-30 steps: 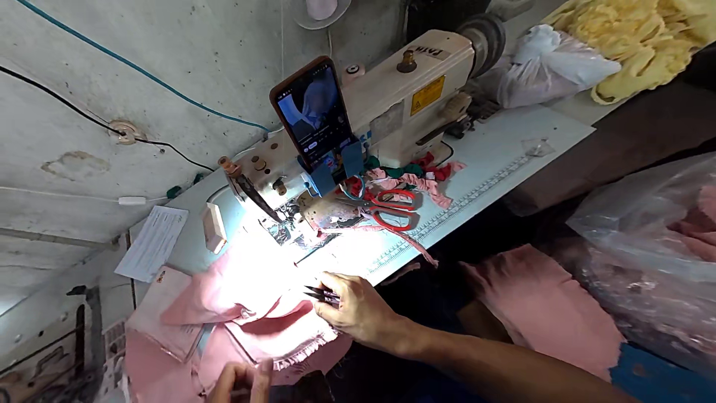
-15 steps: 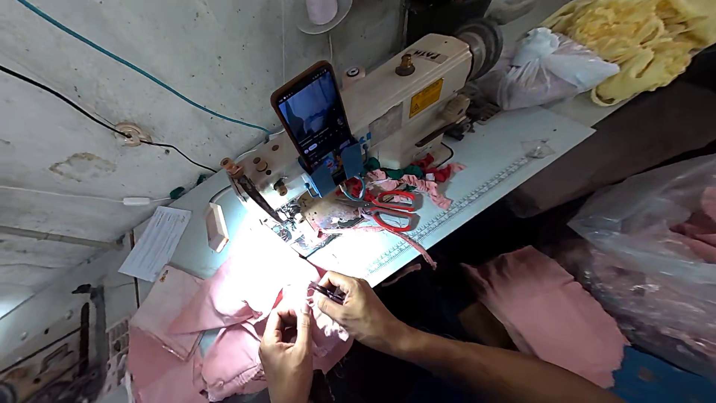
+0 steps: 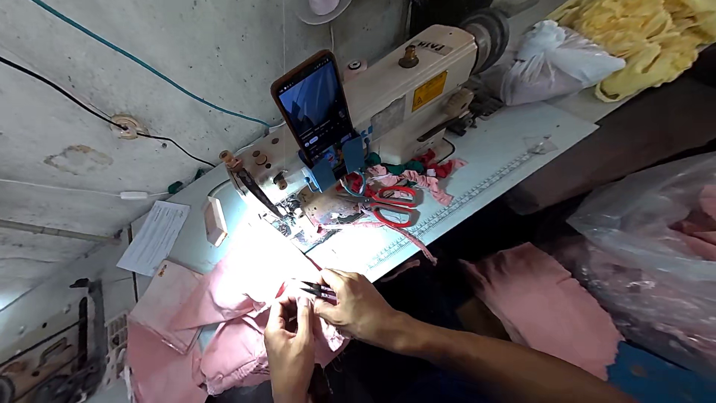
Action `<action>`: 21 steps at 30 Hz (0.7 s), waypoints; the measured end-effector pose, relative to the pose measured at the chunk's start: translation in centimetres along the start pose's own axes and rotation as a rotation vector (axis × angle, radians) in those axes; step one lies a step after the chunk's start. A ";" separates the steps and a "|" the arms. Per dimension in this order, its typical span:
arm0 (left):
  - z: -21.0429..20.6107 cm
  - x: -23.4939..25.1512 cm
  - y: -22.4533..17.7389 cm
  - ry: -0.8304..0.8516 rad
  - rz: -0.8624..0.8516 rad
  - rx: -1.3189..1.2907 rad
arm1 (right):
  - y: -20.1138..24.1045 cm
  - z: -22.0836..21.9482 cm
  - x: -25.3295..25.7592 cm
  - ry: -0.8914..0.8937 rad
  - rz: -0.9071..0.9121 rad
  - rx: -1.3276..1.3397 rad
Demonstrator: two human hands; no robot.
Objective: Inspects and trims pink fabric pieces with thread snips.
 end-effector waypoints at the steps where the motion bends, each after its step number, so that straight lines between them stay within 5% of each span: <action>1: 0.1 0.1 0.1 0.010 0.032 0.023 | -0.1 -0.2 0.0 -0.025 0.009 0.007; 10: 0.4 -0.1 -0.2 -0.002 0.011 0.153 | 0.1 0.1 -0.1 0.054 -0.001 -0.008; 14: 0.2 0.0 -0.7 0.012 0.020 0.204 | 0.1 0.2 -0.1 -0.056 0.020 0.023; 21: 0.2 0.9 -1.0 0.106 -0.013 -0.036 | -1.4 0.8 -0.5 0.010 0.055 0.510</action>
Point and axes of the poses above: each hand's wrist, its own x-axis towards the middle knuckle, its own z-axis out of the back of the hand, y = z × x, the point moved 6 cm from there along x, towards the middle knuckle, and after that the axes turned 15 degrees about y, right-handed, at the moved point
